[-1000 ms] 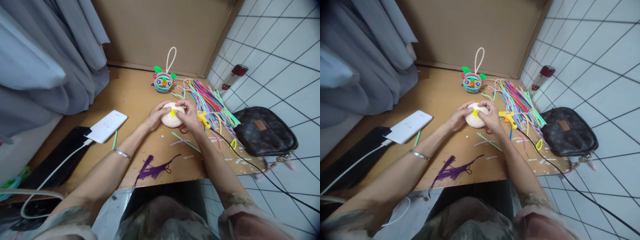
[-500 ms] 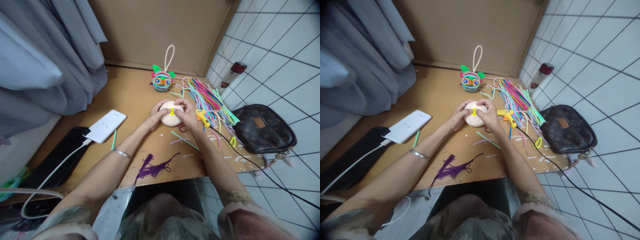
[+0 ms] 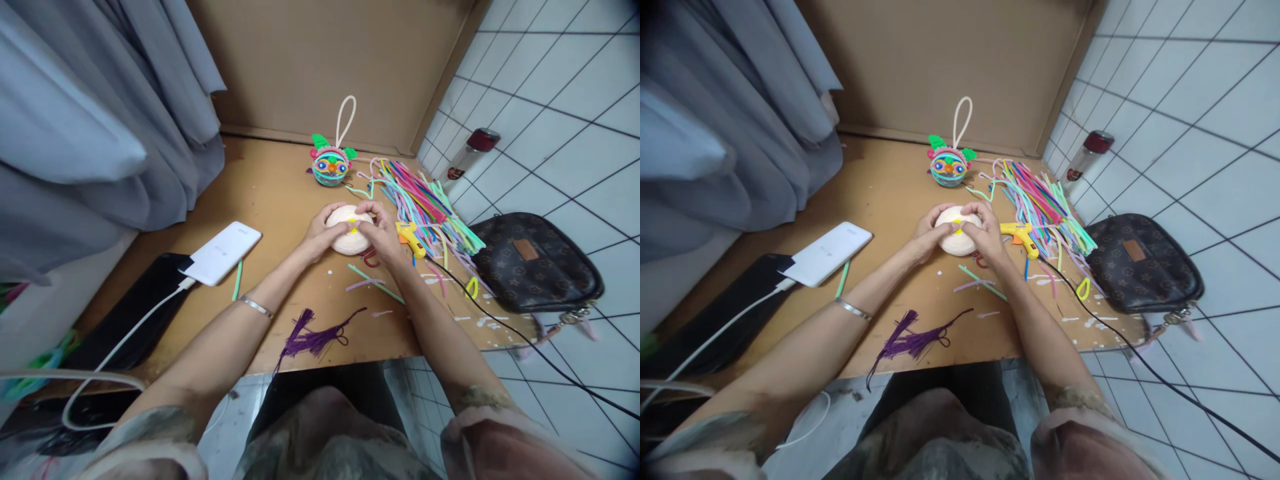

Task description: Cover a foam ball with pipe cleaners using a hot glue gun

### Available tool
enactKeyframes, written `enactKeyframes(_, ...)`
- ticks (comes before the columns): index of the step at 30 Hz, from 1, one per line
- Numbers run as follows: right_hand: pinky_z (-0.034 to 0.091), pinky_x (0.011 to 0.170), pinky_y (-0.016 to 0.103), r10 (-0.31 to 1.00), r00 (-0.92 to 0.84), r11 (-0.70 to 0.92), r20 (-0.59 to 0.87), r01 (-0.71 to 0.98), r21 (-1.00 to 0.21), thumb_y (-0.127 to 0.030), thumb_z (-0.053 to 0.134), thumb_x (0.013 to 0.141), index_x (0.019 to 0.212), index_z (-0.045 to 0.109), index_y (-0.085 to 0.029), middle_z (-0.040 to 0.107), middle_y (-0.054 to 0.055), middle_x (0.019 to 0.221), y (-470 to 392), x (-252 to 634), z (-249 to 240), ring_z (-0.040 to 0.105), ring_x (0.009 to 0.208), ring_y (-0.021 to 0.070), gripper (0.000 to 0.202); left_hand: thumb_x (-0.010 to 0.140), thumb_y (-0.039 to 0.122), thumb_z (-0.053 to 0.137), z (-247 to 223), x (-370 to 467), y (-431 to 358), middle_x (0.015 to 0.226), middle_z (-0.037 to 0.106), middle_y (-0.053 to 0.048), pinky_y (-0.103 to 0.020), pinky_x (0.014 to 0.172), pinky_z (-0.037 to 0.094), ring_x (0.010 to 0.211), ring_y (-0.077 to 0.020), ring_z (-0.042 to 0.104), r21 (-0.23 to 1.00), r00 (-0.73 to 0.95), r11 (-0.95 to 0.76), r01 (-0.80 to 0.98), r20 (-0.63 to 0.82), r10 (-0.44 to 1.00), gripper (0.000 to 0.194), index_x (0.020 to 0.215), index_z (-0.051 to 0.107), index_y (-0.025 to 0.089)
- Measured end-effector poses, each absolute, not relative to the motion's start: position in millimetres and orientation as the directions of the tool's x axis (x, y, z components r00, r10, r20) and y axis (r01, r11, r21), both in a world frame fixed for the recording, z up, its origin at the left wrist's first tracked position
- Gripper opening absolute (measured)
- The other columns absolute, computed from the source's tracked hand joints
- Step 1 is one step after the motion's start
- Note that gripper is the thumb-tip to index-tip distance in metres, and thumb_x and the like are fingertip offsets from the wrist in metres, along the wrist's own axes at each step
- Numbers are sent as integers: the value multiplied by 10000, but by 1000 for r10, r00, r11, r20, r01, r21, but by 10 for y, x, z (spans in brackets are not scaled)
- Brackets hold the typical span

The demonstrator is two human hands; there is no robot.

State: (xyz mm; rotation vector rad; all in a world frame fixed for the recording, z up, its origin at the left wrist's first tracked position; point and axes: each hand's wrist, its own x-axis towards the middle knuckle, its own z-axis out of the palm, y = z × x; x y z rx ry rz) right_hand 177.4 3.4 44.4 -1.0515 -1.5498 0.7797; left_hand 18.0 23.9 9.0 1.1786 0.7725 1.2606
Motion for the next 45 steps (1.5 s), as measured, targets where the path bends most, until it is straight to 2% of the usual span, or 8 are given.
enactKeyframes(5, 512, 1015, 449, 894, -17, 440, 448, 224, -870, -392, 589, 732, 894, 604, -266, 598, 47, 1072, 48, 1733, 377, 590, 1057, 264, 206, 589, 444, 817, 88, 222, 221, 1180, 738, -98, -372, 916, 568, 1066, -266, 685, 955, 145, -123, -270, 167, 975, 709, 1224, 641, 182)
enactKeyframes(9, 481, 1071, 475, 861, -5, 492, 508, 260, -831, -416, 631, 766, 913, 596, -281, 606, 44, 1067, 57, 1718, 325, 581, 1093, 275, 203, 605, 446, 802, 105, 232, 208, 1168, 735, -93, -371, 921, 563, 1074, -268, 682, 956, 145, -119, -268, 162, 976, 687, 1218, 629, 188)
enactKeyframes(18, 521, 939, 408, 881, -14, 461, 474, 255, -850, -408, 651, 752, 924, 569, -270, 605, 46, 1055, 82, 1754, 326, 581, 1018, 251, 235, 632, 497, 797, 97, 236, 162, 1195, 726, -89, -374, 930, 556, 1084, -267, 674, 952, 166, -129, -277, 179, 970, 727, 1269, 602, 206)
enactKeyframes(25, 511, 977, 417, 878, -11, 467, 478, 238, -852, -409, 666, 736, 906, 591, -264, 608, 45, 1041, 62, 1742, 348, 598, 1006, 247, 236, 701, 618, 748, -1, 227, 197, 1265, 715, -93, -380, 1014, 516, 1164, -273, 660, 953, 147, -185, -238, 224, 963, 724, 1287, 600, 220)
enactKeyframes(33, 489, 1037, 424, 879, -16, 467, 476, 228, -855, -443, 693, 741, 900, 602, -274, 617, 39, 1060, 61, 1741, 330, 598, 1069, 260, 250, 747, 735, 690, -27, 190, 203, 1241, 718, -94, -368, 975, 518, 1128, -264, 666, 948, 148, -224, -228, 261, 954, 734, 1256, 602, 214)
enactKeyframes(39, 493, 1019, 422, 864, -18, 492, 503, 243, -836, -418, 674, 752, 899, 600, -277, 615, 42, 1043, 57, 1738, 319, 596, 1067, 265, 217, 687, 624, 821, 49, 137, 148, 1235, 703, -85, -394, 1026, 493, 1169, -281, 641, 953, 154, -259, -159, 283, 947, 699, 1219, 604, 226)
enactKeyframes(45, 477, 1065, 447, 861, -35, 499, 507, 245, -831, -369, 616, 778, 898, 609, -279, 619, 44, 1058, 27, 1733, 337, 606, 1103, 275, 150, 679, 530, 786, 99, 160, 136, 1167, 703, -69, -397, 998, 506, 1112, -273, 644, 957, 133, -266, -117, 281, 951, 602, 1164, 606, 222)
